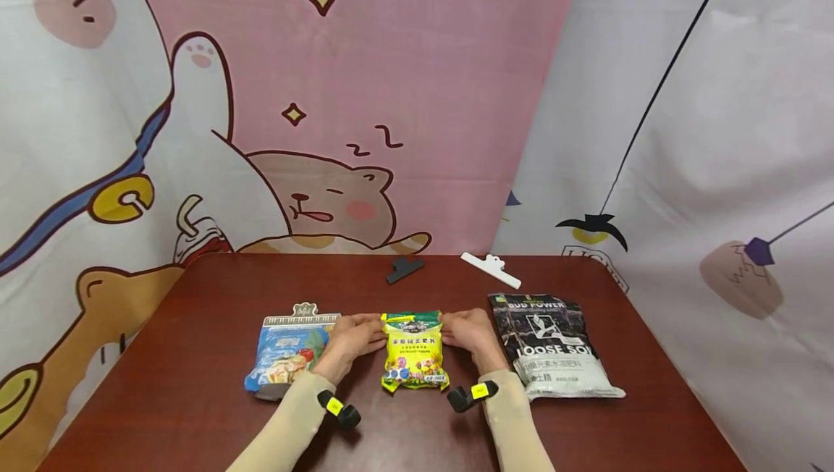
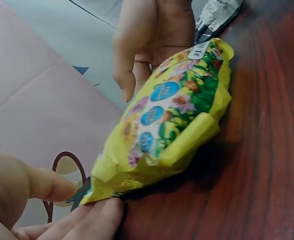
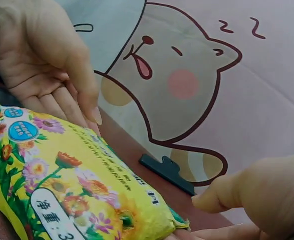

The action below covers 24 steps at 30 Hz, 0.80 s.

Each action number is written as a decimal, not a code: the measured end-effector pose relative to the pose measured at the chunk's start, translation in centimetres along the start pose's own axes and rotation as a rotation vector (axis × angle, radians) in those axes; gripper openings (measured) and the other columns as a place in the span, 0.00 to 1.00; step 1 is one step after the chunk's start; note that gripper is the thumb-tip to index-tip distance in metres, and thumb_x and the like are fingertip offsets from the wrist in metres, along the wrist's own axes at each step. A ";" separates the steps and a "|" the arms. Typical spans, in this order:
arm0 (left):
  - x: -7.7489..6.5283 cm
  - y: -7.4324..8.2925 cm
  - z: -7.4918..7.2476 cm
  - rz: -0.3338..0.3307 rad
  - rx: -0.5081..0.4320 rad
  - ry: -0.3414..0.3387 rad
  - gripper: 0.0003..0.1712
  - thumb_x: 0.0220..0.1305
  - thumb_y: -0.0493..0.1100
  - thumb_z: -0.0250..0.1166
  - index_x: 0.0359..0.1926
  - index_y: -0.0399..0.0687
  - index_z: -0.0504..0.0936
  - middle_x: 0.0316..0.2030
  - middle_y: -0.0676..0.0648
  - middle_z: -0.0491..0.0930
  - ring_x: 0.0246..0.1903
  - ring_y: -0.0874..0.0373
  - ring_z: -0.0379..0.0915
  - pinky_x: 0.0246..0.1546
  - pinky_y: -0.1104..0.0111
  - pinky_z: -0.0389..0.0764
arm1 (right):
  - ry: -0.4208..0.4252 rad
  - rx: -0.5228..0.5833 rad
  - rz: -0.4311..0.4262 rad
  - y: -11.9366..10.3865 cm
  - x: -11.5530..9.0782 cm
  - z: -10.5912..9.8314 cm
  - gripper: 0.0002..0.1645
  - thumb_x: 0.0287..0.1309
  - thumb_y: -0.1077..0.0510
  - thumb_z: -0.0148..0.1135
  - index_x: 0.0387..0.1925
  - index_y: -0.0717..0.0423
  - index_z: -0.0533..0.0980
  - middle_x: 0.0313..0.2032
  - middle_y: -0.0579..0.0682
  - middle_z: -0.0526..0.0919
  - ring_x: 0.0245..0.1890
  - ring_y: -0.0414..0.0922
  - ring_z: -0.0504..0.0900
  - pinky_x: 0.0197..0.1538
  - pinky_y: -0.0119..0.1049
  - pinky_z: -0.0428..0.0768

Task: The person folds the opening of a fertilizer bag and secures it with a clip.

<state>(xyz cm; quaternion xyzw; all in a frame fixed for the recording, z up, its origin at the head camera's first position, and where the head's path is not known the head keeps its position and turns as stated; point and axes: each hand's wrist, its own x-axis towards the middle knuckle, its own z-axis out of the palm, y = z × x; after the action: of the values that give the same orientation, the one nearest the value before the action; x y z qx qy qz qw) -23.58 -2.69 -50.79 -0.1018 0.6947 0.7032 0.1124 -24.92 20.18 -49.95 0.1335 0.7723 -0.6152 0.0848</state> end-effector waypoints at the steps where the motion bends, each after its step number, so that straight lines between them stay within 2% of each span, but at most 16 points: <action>1: 0.0 -0.1 0.1 -0.004 0.000 0.002 0.25 0.71 0.38 0.64 0.64 0.28 0.75 0.54 0.30 0.83 0.50 0.43 0.86 0.47 0.59 0.88 | 0.017 -0.001 -0.003 0.0 0.0 0.1 0.22 0.62 0.64 0.60 0.52 0.78 0.79 0.44 0.64 0.88 0.33 0.41 0.87 0.41 0.37 0.88; 5: 0.1 -0.3 0.2 -0.017 0.002 0.013 0.24 0.70 0.38 0.65 0.62 0.28 0.77 0.53 0.31 0.84 0.49 0.44 0.87 0.45 0.59 0.88 | 0.063 -0.010 -0.030 0.2 -0.2 0.5 0.19 0.63 0.64 0.63 0.49 0.78 0.81 0.42 0.64 0.88 0.29 0.40 0.86 0.39 0.36 0.88; 12: 0.1 -0.5 0.2 -0.003 0.003 0.007 0.17 0.69 0.36 0.66 0.54 0.28 0.80 0.47 0.34 0.87 0.38 0.54 0.87 0.42 0.61 0.88 | 0.111 -0.016 -0.030 0.4 -0.1 0.7 0.19 0.63 0.62 0.67 0.48 0.77 0.81 0.41 0.63 0.88 0.27 0.38 0.85 0.37 0.35 0.88; 19: 0.0 -0.4 0.1 0.005 -0.019 0.006 0.15 0.69 0.36 0.66 0.51 0.29 0.80 0.42 0.37 0.88 0.33 0.57 0.86 0.39 0.62 0.89 | 0.059 0.000 0.003 0.5 0.1 0.0 0.22 0.62 0.61 0.69 0.48 0.78 0.80 0.37 0.57 0.84 0.28 0.40 0.86 0.39 0.36 0.88; 24: 0.3 -0.3 0.0 0.038 -0.069 0.005 0.12 0.69 0.36 0.66 0.47 0.30 0.81 0.41 0.36 0.89 0.29 0.59 0.86 0.37 0.62 0.89 | 0.016 0.014 -0.021 0.5 0.4 -0.3 0.17 0.64 0.58 0.69 0.46 0.70 0.83 0.36 0.54 0.85 0.30 0.41 0.85 0.40 0.37 0.88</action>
<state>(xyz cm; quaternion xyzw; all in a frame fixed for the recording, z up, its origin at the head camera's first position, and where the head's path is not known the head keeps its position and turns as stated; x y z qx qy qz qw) -23.77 -2.68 -51.14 -0.0941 0.6720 0.7286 0.0934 -25.14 20.61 -50.46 0.1309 0.7700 -0.6204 0.0713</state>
